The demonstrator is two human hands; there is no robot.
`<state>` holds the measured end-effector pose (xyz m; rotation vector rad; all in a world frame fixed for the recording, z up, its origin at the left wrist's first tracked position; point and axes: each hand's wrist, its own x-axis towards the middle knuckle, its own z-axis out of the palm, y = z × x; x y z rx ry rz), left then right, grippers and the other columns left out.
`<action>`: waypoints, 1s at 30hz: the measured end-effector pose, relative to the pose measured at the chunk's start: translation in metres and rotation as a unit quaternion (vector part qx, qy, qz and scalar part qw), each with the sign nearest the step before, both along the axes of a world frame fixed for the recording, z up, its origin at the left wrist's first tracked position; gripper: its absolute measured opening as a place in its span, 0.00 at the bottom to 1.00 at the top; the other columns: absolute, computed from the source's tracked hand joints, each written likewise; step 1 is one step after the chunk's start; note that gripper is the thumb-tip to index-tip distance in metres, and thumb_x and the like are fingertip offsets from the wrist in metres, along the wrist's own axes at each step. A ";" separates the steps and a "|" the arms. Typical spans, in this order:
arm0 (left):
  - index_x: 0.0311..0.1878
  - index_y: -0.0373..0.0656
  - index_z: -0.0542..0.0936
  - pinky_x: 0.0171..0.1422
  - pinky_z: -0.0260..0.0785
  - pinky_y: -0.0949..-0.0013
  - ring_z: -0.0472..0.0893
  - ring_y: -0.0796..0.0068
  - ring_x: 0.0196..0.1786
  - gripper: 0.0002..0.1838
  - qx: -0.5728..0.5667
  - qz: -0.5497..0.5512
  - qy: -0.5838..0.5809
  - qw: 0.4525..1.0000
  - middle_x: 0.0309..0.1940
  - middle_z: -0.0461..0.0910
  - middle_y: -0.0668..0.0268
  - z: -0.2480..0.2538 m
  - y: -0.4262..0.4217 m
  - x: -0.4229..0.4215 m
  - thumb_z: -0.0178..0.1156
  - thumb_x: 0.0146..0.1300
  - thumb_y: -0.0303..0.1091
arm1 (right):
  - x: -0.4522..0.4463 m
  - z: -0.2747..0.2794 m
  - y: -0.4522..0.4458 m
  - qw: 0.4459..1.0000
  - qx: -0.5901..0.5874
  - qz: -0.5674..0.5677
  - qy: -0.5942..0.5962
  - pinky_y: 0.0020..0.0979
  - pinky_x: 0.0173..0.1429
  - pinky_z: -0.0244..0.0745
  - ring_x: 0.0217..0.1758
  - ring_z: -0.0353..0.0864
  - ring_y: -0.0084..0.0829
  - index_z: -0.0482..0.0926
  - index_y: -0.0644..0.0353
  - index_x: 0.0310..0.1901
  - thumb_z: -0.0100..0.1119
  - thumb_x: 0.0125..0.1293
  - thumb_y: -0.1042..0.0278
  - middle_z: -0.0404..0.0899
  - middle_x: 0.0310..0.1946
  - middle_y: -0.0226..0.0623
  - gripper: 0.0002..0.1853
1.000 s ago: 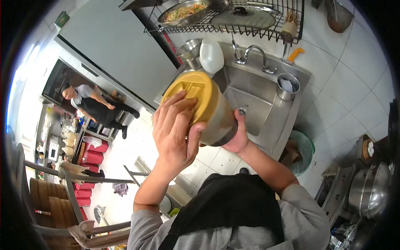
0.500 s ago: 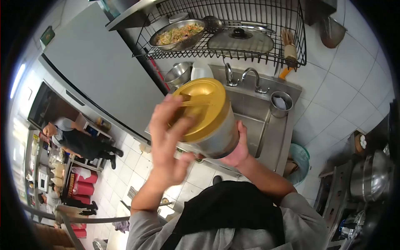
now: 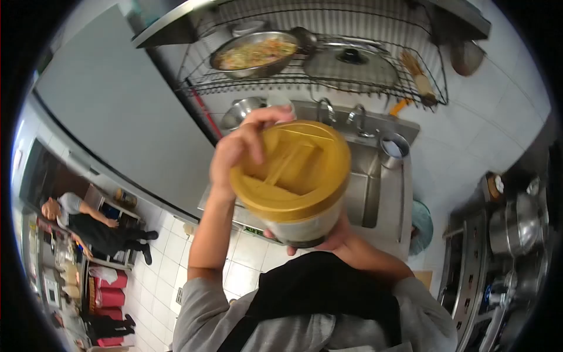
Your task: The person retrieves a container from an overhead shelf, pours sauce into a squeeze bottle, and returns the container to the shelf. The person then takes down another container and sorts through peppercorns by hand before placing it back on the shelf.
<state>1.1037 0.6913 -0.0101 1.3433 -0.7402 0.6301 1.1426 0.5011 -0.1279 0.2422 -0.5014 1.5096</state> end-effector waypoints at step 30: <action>0.47 0.38 0.83 0.76 0.58 0.54 0.77 0.61 0.64 0.17 -0.023 -0.040 -0.037 0.998 0.50 0.84 0.58 -0.027 0.052 -0.074 0.73 0.61 0.40 | -0.034 -0.013 0.055 0.929 -0.099 0.338 0.119 0.74 0.60 0.71 0.77 0.50 0.64 0.55 0.38 0.81 0.56 0.74 0.43 0.45 0.78 0.45 0.38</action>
